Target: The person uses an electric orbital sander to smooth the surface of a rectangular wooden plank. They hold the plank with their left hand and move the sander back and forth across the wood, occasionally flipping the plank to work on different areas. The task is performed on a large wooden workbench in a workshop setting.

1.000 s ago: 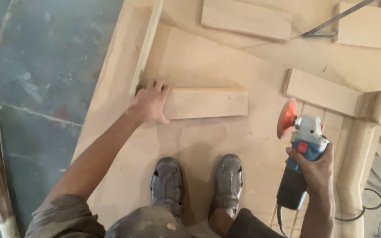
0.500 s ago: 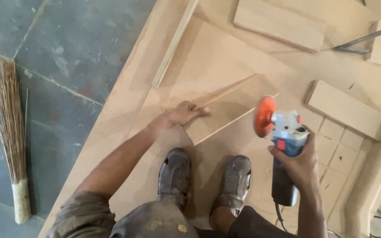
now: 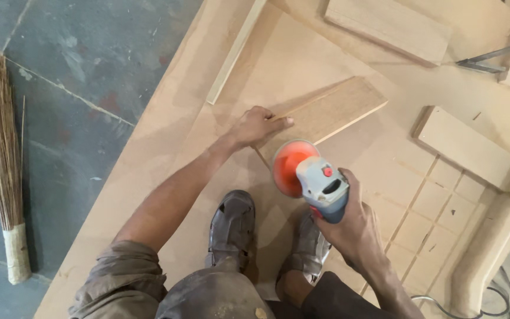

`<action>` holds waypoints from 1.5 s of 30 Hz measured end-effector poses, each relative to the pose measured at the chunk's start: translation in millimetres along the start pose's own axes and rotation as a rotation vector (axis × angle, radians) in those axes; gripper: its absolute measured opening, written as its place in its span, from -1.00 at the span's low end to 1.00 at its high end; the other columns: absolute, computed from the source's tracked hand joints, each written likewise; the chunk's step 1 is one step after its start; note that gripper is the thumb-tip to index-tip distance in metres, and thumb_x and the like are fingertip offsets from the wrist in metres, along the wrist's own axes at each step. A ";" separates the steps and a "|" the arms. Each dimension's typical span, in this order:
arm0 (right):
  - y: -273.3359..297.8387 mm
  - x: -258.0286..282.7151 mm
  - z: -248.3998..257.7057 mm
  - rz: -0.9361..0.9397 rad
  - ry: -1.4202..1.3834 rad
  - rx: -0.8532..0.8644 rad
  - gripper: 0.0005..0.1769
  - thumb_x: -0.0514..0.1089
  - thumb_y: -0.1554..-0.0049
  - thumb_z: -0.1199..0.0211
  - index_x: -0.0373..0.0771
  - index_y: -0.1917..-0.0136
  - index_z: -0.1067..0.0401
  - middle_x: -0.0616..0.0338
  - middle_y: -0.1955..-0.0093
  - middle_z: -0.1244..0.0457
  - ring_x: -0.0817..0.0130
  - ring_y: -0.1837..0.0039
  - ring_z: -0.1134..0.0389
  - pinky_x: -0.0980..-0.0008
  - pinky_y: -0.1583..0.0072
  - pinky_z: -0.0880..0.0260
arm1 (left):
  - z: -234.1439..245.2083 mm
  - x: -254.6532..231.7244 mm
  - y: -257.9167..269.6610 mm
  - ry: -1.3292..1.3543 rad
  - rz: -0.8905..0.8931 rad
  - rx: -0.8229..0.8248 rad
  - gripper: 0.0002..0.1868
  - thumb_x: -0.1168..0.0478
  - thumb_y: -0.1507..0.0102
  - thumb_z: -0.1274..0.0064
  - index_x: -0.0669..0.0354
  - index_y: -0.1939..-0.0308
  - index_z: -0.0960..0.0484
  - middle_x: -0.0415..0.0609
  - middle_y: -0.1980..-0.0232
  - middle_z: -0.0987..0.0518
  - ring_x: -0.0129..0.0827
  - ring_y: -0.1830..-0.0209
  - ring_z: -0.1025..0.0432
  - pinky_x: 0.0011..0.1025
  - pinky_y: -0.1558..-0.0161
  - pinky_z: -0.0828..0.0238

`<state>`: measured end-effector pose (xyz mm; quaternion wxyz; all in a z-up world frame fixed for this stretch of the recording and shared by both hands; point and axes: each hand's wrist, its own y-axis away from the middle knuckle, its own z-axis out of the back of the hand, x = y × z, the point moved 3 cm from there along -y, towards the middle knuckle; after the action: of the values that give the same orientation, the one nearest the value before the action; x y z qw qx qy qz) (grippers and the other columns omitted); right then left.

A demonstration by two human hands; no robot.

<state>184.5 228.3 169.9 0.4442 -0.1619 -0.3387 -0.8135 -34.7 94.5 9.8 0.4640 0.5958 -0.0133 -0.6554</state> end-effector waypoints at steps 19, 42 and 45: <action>-73.8 -68.8 32.1 -0.038 0.050 -0.146 0.06 -0.10 0.12 -0.43 -0.26 -0.54 0.03 -0.33 -0.07 -0.37 -0.24 -0.15 -0.44 0.04 -0.15 -0.44 | -4.7 26.3 -16.5 0.070 0.003 0.016 -0.30 -0.34 -0.11 -0.21 0.34 0.25 -0.72 -0.01 0.38 -0.66 -0.36 0.40 -0.58 -0.32 0.35 -0.50; -72.4 -123.7 45.0 0.147 -0.074 -0.279 0.08 -0.11 0.17 -0.56 -0.28 -0.49 -0.06 -0.23 -0.25 -0.28 0.03 -0.28 -0.38 0.09 -0.26 -0.42 | 15.9 4.3 -19.9 0.085 0.029 -0.078 -0.32 -0.30 -0.11 -0.21 0.32 0.16 -0.76 0.05 0.36 -0.71 -0.31 0.38 -0.61 -0.31 0.34 -0.50; -44.5 -76.9 20.3 -0.095 -0.144 -0.089 0.11 -0.10 0.14 -0.47 -0.18 -0.55 0.06 -0.15 -0.17 -0.37 0.07 -0.20 -0.47 0.15 -0.21 -0.48 | 17.7 -1.4 -21.5 0.072 0.013 -0.090 -0.35 -0.28 -0.12 -0.21 0.32 0.19 -0.76 0.01 0.42 -0.67 -0.37 0.45 -0.56 -0.30 0.40 -0.44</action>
<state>189.2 306.2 123.0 0.3721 -0.2232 -0.3408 -0.8340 -61.7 98.2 3.8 0.4950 0.5973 0.0291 -0.6304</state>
